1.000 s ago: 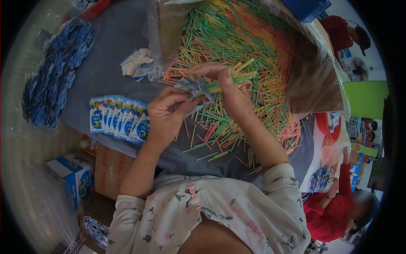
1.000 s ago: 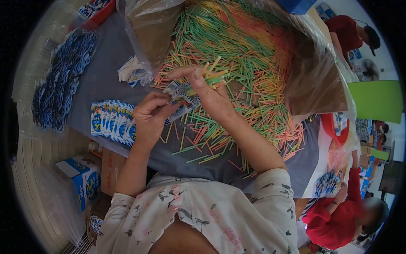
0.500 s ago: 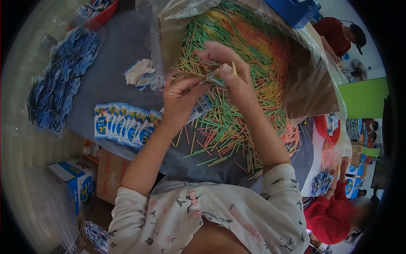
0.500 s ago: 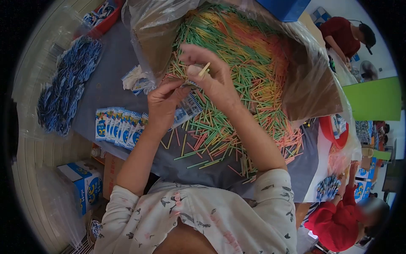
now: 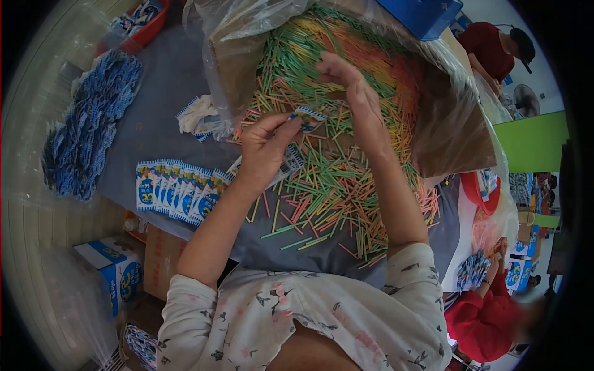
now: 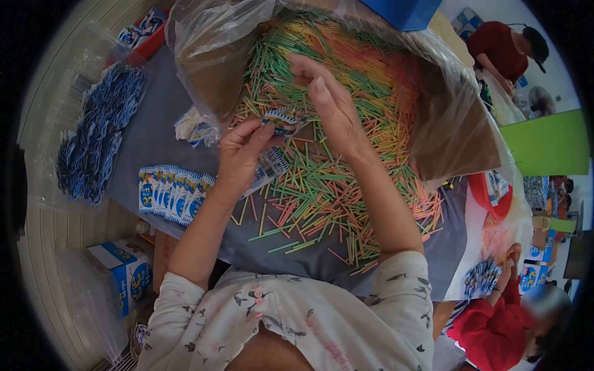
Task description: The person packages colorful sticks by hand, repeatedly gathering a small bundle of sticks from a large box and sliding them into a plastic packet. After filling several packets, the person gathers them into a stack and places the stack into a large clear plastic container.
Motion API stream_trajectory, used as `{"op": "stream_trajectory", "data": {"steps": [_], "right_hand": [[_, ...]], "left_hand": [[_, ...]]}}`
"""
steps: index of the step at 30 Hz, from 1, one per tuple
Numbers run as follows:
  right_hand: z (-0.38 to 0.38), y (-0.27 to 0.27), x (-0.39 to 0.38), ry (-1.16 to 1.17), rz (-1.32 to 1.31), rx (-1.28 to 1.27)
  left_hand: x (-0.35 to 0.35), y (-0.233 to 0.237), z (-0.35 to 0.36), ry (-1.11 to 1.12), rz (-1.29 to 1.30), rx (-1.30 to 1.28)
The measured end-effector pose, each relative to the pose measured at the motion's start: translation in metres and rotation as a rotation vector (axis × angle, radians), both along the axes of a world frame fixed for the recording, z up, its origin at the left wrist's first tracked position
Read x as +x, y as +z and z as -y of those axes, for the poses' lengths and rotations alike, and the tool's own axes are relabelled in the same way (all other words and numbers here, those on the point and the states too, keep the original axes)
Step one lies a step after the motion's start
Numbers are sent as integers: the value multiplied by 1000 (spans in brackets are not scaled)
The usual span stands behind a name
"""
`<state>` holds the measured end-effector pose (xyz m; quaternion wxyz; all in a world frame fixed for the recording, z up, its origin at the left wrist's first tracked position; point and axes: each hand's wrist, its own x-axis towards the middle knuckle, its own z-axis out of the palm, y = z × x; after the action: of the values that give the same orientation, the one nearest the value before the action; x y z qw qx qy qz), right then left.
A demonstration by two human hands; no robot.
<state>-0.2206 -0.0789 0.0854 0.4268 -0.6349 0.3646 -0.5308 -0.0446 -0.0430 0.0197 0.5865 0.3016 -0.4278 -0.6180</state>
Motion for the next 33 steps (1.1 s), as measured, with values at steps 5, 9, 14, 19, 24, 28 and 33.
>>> {"op": "stream_trajectory", "data": {"steps": [5,9,14,19,24,28,33], "right_hand": [[-39,5,10,236,-566,-175],[-57,-9,26,216,-562,-236],[-89,-8,51,310,-476,-65],[-91,-16,46,252,-439,-61],[-61,-52,16,24,-802,-296],[-18,-49,-17,-228,-957,-461],[13,-36,-24,-344,-1171,-484]], "left_hand": [[14,-5,-20,-19,168,-146],[18,17,-62,-5,146,-178],[45,14,-92,209,558,-331],[109,10,-117,316,1395,-359],[145,-13,-118,403,1635,-335],[139,5,-116,453,1669,-208],[115,28,-113,587,1783,-384]]}}
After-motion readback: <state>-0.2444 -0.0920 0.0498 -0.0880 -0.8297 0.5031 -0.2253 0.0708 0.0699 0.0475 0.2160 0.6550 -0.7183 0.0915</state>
